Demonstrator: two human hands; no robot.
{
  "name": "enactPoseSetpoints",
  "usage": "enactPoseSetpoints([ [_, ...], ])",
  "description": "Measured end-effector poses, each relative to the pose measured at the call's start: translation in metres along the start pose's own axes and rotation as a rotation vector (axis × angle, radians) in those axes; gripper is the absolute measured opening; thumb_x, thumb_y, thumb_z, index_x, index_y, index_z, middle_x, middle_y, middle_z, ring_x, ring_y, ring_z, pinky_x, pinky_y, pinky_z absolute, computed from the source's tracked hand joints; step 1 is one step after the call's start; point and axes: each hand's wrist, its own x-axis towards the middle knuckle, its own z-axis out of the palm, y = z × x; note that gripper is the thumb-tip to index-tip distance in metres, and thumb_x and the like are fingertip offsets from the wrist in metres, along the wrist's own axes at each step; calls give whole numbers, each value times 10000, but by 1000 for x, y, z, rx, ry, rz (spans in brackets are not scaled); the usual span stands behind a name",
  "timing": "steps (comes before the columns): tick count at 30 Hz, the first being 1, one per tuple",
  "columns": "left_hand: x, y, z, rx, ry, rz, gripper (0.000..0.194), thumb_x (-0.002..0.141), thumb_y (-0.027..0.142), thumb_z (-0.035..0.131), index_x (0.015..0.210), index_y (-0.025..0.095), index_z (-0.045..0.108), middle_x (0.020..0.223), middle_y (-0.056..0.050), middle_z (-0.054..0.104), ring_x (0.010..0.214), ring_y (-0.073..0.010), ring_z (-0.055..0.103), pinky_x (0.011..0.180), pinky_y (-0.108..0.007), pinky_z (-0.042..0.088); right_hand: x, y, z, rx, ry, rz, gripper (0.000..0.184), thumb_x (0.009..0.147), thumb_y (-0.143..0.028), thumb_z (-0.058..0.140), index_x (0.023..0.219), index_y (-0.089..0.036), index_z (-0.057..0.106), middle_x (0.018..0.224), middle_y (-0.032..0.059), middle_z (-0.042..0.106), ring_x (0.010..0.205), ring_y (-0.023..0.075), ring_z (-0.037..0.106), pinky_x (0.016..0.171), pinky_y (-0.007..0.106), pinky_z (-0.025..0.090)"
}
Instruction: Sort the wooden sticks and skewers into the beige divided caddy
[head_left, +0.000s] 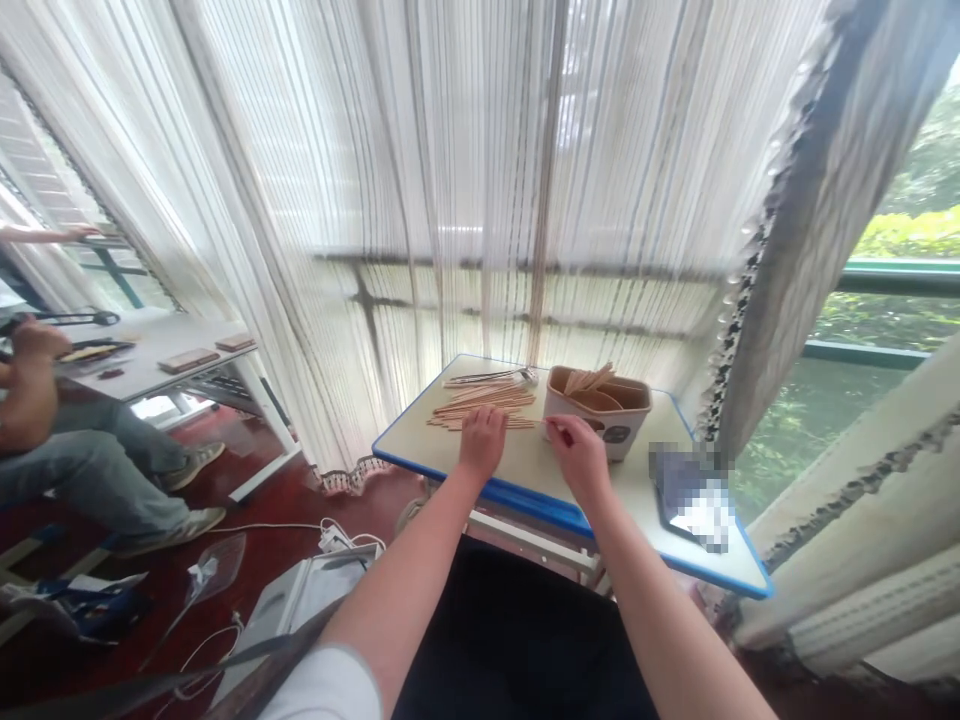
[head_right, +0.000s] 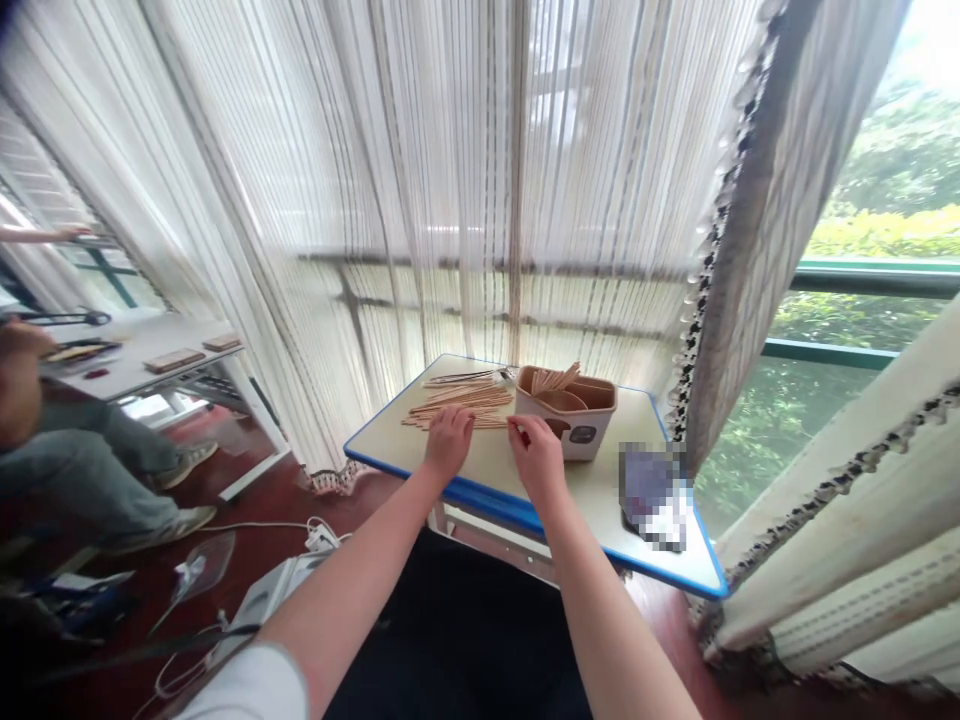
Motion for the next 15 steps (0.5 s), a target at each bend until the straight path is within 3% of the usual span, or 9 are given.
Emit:
enactPoseSetpoints([
  [3,19,26,-11,-141,128,92,232,923,252,416,1051,192,599,1020,-85,624,991,-217,541,907,-381,399,20,-34,-48,17,146,-66,192,841,-342,527,892,-200,647,842,43,654,653,131,578,647,280,504],
  [7,57,72,-24,-347,194,226,290,925,223,411,1167,190,566,1015,-79,639,983,-190,562,911,-356,439,50,-67,-98,79,257,-54,183,829,-360,555,889,-206,632,809,22,650,646,121,593,580,262,517],
  [11,98,110,-32,-490,204,260,285,919,228,429,1139,158,596,1009,-92,649,973,-185,581,891,-362,481,72,-82,-131,18,324,-139,173,850,-344,537,916,-216,632,861,18,647,689,116,601,598,263,525],
  [15,130,122,-30,-586,120,305,279,901,170,428,1102,153,621,1032,-94,660,980,-186,600,875,-385,509,86,-84,-151,-151,430,-236,196,889,-333,478,955,-229,631,917,29,629,745,124,595,648,290,527],
])
